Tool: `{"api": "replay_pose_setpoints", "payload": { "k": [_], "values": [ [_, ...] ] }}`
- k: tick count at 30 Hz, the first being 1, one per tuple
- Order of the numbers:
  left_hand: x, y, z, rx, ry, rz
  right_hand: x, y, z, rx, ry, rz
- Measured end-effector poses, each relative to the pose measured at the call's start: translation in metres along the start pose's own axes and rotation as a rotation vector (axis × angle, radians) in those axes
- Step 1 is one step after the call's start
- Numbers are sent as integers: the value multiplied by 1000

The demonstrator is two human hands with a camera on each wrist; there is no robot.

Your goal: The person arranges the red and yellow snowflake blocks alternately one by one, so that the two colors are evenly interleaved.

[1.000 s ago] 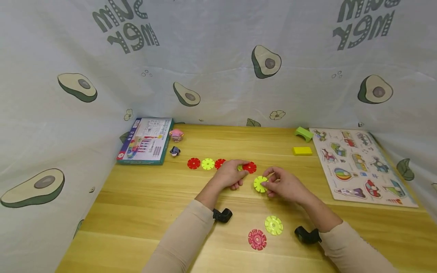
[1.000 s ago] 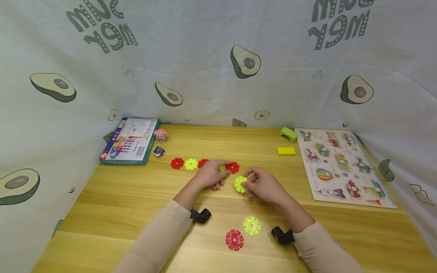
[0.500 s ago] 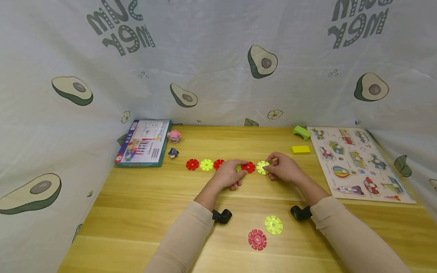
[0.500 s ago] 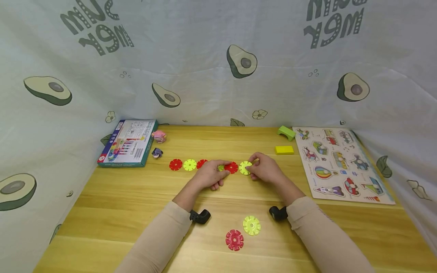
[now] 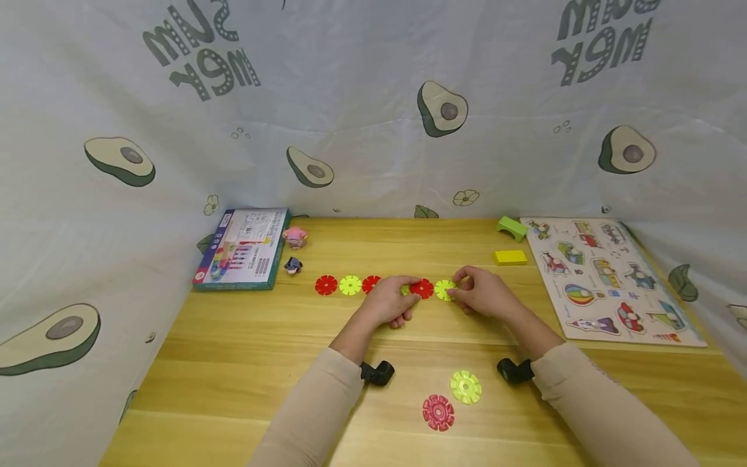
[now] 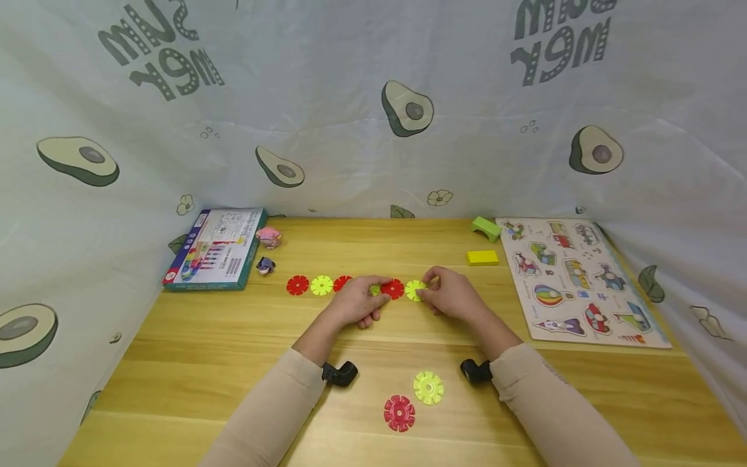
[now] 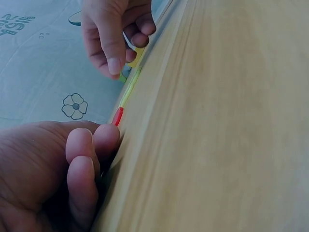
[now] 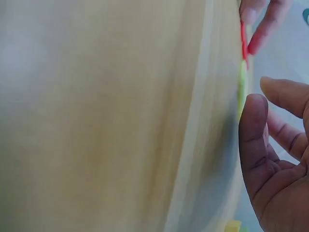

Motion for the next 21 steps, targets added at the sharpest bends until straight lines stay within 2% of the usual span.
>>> {"api": "replay_pose_setpoints", "payload": {
  "k": [5, 11, 14, 17, 21],
  "values": [
    [0, -4, -1, 3, -3, 17, 3, -28, 4, 14, 58, -59],
    [-5, -9, 3, 29, -26, 47, 7, -72, 11, 79, 96, -99],
    [-10, -8, 10, 70, -72, 76, 9, -94, 16, 127, 59, -140],
    [-17, -5, 20, 99, -105, 107, 12, -115, 21, 177, 21, -219],
    [-26, 3, 32, 113, -135, 124, 16, -137, 29, 272, 38, -298]
  ]
}}
Point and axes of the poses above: each hand's wrist, its own y-axis towards the middle knuckle, its own z-axis out of the palm, x = y × z, the point moved 3 cm from there along y, towards the middle knuckle, and after that the axes turned 12 degrees about -x, right-handed, at the moved point
